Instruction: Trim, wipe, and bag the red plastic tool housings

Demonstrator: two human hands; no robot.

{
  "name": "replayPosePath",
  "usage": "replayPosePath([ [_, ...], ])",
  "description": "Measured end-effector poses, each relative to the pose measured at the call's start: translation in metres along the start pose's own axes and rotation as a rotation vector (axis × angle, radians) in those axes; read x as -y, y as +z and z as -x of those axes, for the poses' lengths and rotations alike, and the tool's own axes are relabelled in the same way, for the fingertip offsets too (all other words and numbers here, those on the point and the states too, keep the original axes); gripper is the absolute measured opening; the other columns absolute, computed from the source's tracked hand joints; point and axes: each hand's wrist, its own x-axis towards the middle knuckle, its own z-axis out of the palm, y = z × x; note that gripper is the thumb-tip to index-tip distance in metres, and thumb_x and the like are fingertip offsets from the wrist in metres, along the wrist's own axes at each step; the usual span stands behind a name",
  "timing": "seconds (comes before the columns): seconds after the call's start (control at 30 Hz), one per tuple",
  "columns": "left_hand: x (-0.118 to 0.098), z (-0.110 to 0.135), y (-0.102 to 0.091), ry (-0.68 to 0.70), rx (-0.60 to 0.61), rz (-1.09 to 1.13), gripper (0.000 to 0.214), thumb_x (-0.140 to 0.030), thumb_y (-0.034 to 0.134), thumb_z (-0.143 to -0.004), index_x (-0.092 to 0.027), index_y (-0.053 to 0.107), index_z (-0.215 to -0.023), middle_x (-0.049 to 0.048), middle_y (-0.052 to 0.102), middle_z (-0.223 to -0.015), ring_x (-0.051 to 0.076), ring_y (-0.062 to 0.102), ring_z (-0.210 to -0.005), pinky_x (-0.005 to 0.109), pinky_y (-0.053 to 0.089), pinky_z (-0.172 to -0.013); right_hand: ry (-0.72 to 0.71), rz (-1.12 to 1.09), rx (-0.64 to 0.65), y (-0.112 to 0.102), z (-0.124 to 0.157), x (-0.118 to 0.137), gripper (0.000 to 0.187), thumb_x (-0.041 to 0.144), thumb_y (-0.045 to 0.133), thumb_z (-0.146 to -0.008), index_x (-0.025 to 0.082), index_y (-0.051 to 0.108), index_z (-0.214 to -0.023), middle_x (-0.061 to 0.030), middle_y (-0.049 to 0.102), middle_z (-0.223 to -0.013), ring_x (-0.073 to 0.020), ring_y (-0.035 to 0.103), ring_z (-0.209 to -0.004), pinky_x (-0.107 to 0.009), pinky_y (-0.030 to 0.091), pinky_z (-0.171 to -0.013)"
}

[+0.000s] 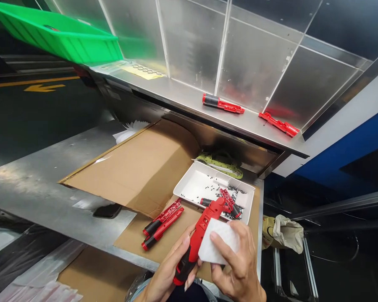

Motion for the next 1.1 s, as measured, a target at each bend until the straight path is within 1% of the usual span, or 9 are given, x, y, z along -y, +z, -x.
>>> replayPosePath([
  [0.17,-0.002,0.002,-0.003,0.07,-0.02,-0.057,0.09,-0.066,0.059,-0.084,-0.023,0.024,-0.155,-0.0013,0.064,-0.066,0.008,0.045,-0.036,0.02,0.039,-0.038,0.039,-0.169,0.252,-0.031,0.015,-0.003,0.056,0.03,0.055,-0.084,0.034,0.049,-0.139,-0.012,0.051,-0.125,-0.0307,0.059,-0.108,-0.042,0.055,-0.078],
  [0.3,-0.002,0.004,-0.003,0.072,0.008,-0.081,0.085,-0.065,0.058,-0.086,-0.022,0.03,-0.154,0.0012,0.068,-0.07,0.009,0.051,-0.039,0.021,0.043,-0.041,0.093,-0.055,0.142,-0.03,0.02,-0.005,0.068,0.018,0.054,-0.079,0.031,0.042,-0.144,-0.0129,0.044,-0.13,-0.0319,0.051,-0.119,-0.051,0.051,-0.09],
  [0.4,-0.002,0.005,-0.002,0.056,0.029,-0.113,0.083,-0.065,0.058,-0.086,-0.022,0.033,-0.153,0.0029,0.07,-0.076,0.011,0.056,-0.043,0.022,0.048,-0.045,0.087,0.031,0.014,-0.019,0.014,-0.004,0.071,0.019,0.057,-0.081,0.032,0.037,-0.148,-0.0127,0.043,-0.13,-0.0311,0.049,-0.118,-0.055,0.049,-0.092],
  [0.57,-0.004,0.008,0.003,-0.002,0.105,-0.084,0.082,-0.066,0.05,-0.09,-0.022,0.025,-0.155,0.0024,0.071,-0.075,0.014,0.063,-0.046,0.021,0.049,-0.045,0.122,0.099,-0.145,-0.005,-0.009,-0.015,0.061,0.029,0.058,-0.09,0.033,0.041,-0.148,-0.0118,0.043,-0.121,-0.0269,0.048,-0.105,-0.044,0.051,-0.078],
  [0.73,-0.009,0.009,0.01,-0.097,0.188,-0.02,0.081,-0.068,0.035,-0.094,-0.023,0.014,-0.157,0.0029,0.071,-0.075,0.012,0.062,-0.04,0.017,0.043,-0.036,0.179,0.122,-0.153,0.009,-0.023,-0.015,0.057,0.03,0.055,-0.093,0.035,0.041,-0.148,-0.0101,0.04,-0.119,-0.0263,0.046,-0.106,-0.043,0.05,-0.081],
  [0.9,-0.017,0.007,0.015,-0.098,0.066,-0.078,0.086,-0.074,0.032,-0.091,-0.017,0.027,-0.155,-0.0018,0.061,-0.052,0.01,0.054,-0.034,0.013,0.038,-0.034,0.017,0.079,0.092,0.012,-0.016,0.003,0.057,0.031,0.053,-0.094,0.033,0.041,-0.149,-0.0117,0.041,-0.123,-0.0268,0.05,-0.105,-0.04,0.053,-0.078],
  [0.97,-0.018,0.006,0.016,-0.09,0.054,-0.103,0.091,-0.08,0.033,-0.086,-0.018,0.03,-0.154,-0.001,0.062,-0.057,0.01,0.054,-0.034,0.014,0.037,-0.033,0.085,0.132,0.062,0.009,-0.016,0.001,0.056,0.03,0.054,-0.094,0.034,0.042,-0.148,-0.0115,0.042,-0.121,-0.0268,0.051,-0.104,-0.041,0.052,-0.079],
  [1.03,-0.019,0.007,0.016,-0.072,0.052,-0.14,0.095,-0.083,0.033,-0.082,-0.022,0.031,-0.154,-0.0003,0.063,-0.063,0.01,0.055,-0.036,0.017,0.039,-0.034,0.207,0.206,-0.044,0.008,-0.018,-0.003,0.054,0.029,0.054,-0.095,0.033,0.043,-0.148,-0.0113,0.043,-0.118,-0.0271,0.05,-0.104,-0.044,0.051,-0.08],
  [1.1,-0.017,0.008,0.014,-0.044,0.027,-0.195,0.096,-0.085,0.032,-0.08,-0.023,0.032,-0.154,0.0013,0.064,-0.068,0.011,0.055,-0.037,0.019,0.042,-0.036,0.223,0.204,-0.082,0.009,-0.018,-0.002,0.055,0.03,0.055,-0.095,0.032,0.043,-0.148,-0.0117,0.043,-0.117,-0.0273,0.051,-0.104,-0.043,0.051,-0.08],
])
